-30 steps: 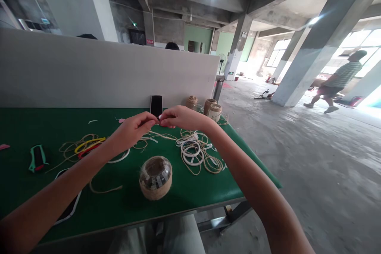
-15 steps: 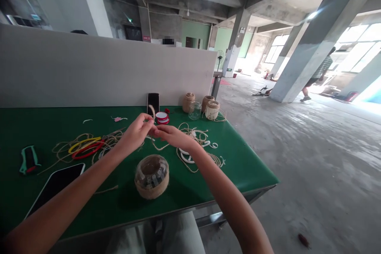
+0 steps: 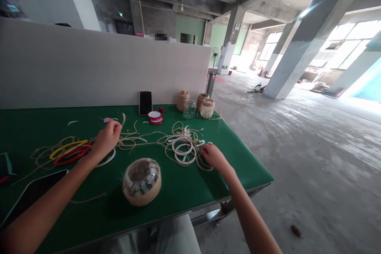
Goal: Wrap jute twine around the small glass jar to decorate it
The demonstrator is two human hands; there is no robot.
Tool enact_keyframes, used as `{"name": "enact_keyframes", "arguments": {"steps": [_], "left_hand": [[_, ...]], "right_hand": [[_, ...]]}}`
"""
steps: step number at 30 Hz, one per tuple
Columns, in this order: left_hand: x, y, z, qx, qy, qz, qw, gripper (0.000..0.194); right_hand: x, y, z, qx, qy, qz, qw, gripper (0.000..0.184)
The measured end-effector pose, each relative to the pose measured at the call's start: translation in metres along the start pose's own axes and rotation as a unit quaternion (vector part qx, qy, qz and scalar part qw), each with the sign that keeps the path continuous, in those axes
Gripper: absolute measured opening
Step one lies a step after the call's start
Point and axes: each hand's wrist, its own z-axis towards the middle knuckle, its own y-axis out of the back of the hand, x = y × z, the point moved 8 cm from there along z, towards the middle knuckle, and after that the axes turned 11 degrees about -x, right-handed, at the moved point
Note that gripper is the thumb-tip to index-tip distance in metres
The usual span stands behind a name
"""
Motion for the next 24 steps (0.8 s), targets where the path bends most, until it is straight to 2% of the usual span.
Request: {"name": "enact_keyframes", "arguments": {"steps": [3, 5, 6, 8, 11, 14, 18, 21, 23, 24], "left_hand": [[0.029, 0.011, 0.0, -0.05, 0.111, -0.114, 0.986, 0.014], [0.029, 0.003, -0.008, -0.039, 0.139, -0.177, 0.973, 0.017], [0.023, -0.005, -0.014, -0.023, 0.139, -0.195, 0.971, 0.02], [0.005, -0.025, -0.025, 0.014, 0.13, -0.236, 0.963, 0.025], [-0.029, -0.048, -0.038, 0.052, 0.116, -0.295, 0.947, 0.027], [-0.054, -0.058, -0.042, 0.079, 0.11, -0.334, 0.933, 0.025], [-0.059, -0.058, -0.043, 0.094, 0.125, -0.342, 0.926, 0.021], [-0.055, -0.056, -0.044, 0.151, 0.112, -0.321, 0.928, 0.026], [-0.043, -0.045, -0.038, 0.176, 0.082, -0.27, 0.943, 0.031], [-0.03, -0.03, -0.028, 0.143, 0.072, -0.229, 0.96, 0.034]], "right_hand": [[0.004, -0.001, 0.001, -0.045, -0.007, -0.002, 0.999, 0.018], [0.025, -0.003, 0.009, -0.081, -0.004, 0.02, 0.996, 0.023], [0.042, -0.005, 0.014, -0.095, 0.006, 0.067, 0.993, 0.023], [0.084, -0.019, 0.029, -0.058, 0.028, 0.179, 0.982, 0.023], [0.147, -0.055, 0.051, 0.059, 0.04, 0.339, 0.938, 0.022], [0.183, -0.084, 0.07, 0.087, 0.052, 0.379, 0.92, 0.018], [0.191, -0.112, 0.079, 0.062, 0.041, 0.407, 0.91, 0.017], [0.186, -0.12, 0.076, 0.047, 0.038, 0.41, 0.91, 0.023], [0.18, -0.119, 0.074, 0.032, 0.036, 0.401, 0.915, 0.029], [0.178, -0.117, 0.073, 0.023, 0.033, 0.394, 0.918, 0.031]]}}
